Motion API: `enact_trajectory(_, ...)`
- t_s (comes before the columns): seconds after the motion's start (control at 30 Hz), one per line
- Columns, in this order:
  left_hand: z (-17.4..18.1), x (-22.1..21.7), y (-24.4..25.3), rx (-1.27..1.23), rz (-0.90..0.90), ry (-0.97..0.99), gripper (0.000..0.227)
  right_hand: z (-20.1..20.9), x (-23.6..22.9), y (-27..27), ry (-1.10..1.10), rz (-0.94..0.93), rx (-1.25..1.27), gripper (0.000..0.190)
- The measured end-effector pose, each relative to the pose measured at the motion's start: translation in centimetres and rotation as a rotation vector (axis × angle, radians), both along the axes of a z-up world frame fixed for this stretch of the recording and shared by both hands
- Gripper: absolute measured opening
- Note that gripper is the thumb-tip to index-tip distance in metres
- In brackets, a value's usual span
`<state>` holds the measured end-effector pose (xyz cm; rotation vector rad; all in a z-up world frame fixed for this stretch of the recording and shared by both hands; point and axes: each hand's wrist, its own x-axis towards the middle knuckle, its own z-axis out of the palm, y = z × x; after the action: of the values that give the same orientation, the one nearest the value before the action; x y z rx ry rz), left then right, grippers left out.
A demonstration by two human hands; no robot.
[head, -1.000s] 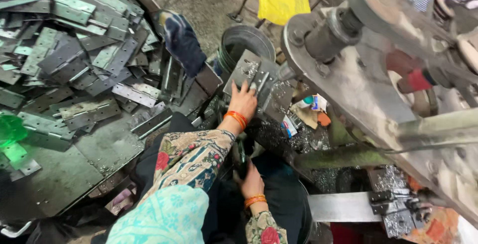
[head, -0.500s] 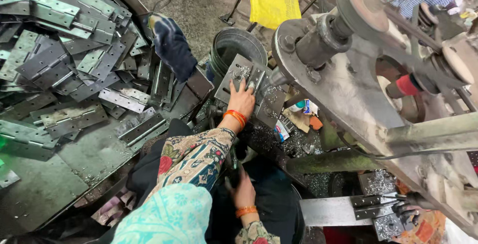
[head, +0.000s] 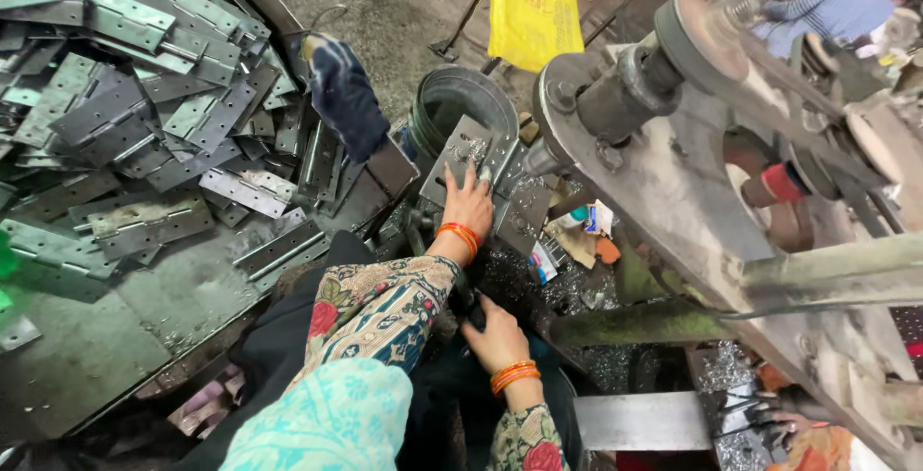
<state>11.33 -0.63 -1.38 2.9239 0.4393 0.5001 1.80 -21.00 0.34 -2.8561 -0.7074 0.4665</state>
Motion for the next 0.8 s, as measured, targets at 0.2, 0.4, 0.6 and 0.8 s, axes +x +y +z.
enact_trajectory(0.2,-0.9,0.8,0.5,-0.028,0.013,0.059,0.037,-6.0,-5.1,-0.6,0.008,-0.146,0.058,0.078)
enact_trajectory(0.4,0.3,-0.9,0.4,-0.032,0.03,-0.016,0.038,-13.4,-5.3,-3.5,-0.095,-0.068,0.281,0.076)
enact_trajectory(0.6,3.0,-6.0,2.8,-0.375,0.01,-0.154,0.036,-8.2,-1.9,-2.9,-0.058,0.064,0.265,0.069)
enact_trajectory(0.8,-6.3,-17.6,11.9,-0.398,0.211,-0.34,0.043,-0.1,0.1,-0.3,-0.024,0.081,0.034,0.068)
